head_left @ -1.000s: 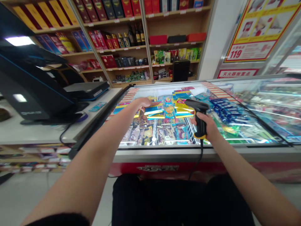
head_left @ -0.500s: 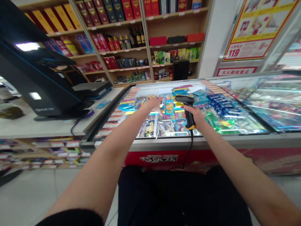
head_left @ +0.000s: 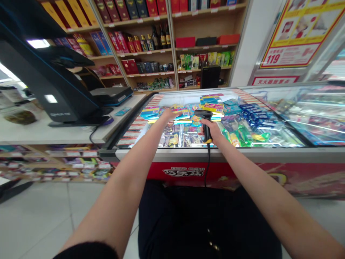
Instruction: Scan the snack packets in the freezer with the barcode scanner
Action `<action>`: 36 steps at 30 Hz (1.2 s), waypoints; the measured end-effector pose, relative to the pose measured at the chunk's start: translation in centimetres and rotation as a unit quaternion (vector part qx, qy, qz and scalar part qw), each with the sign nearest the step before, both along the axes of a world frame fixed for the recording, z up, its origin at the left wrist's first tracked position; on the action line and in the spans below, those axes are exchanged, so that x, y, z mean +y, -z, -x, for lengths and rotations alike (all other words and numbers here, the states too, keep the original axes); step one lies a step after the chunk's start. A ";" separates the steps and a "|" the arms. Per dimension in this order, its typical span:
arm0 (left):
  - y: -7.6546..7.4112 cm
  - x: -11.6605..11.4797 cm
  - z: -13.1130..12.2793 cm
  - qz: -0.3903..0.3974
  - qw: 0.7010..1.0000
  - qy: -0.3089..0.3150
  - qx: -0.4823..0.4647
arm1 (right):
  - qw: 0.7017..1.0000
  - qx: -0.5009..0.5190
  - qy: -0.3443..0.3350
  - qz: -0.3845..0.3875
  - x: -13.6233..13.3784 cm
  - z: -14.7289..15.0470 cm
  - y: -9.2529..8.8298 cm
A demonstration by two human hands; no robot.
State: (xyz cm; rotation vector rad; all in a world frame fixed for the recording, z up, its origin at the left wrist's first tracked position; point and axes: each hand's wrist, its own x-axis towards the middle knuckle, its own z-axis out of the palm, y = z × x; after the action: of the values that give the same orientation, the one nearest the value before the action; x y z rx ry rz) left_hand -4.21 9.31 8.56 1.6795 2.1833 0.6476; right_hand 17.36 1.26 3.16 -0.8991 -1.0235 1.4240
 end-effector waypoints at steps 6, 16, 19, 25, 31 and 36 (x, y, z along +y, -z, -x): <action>0.9 -1.1 0.0 -0.060 0.998 -0.010 -0.012 | 1.000 -0.021 0.004 0.019 -0.4 0.2 0.1; 5.3 -5.4 0.7 -0.154 0.985 0.009 -0.082 | 0.999 -0.026 0.008 0.017 -1.3 0.8 0.0; 5.8 -6.3 0.3 -0.151 0.986 -0.017 -0.061 | 1.000 -0.023 0.000 0.019 -1.6 1.0 0.2; 6.8 -7.5 0.0 -0.163 0.981 -0.030 -0.101 | 0.999 -0.023 0.007 0.022 -2.4 0.6 -0.3; 7.7 -7.9 0.2 -0.190 0.960 -0.016 -0.205 | 0.999 -0.050 0.002 0.000 -4.1 0.8 -0.7; 7.9 -7.7 0.3 -0.202 0.939 -0.017 -0.279 | 0.996 -0.082 0.016 -0.006 -6.0 1.3 -0.9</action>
State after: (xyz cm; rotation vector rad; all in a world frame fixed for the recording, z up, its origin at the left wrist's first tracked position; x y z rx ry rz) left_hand -4.47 1.57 0.63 1.3852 1.7453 1.4600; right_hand 16.05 -4.70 4.03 -1.0332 -1.1340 1.3324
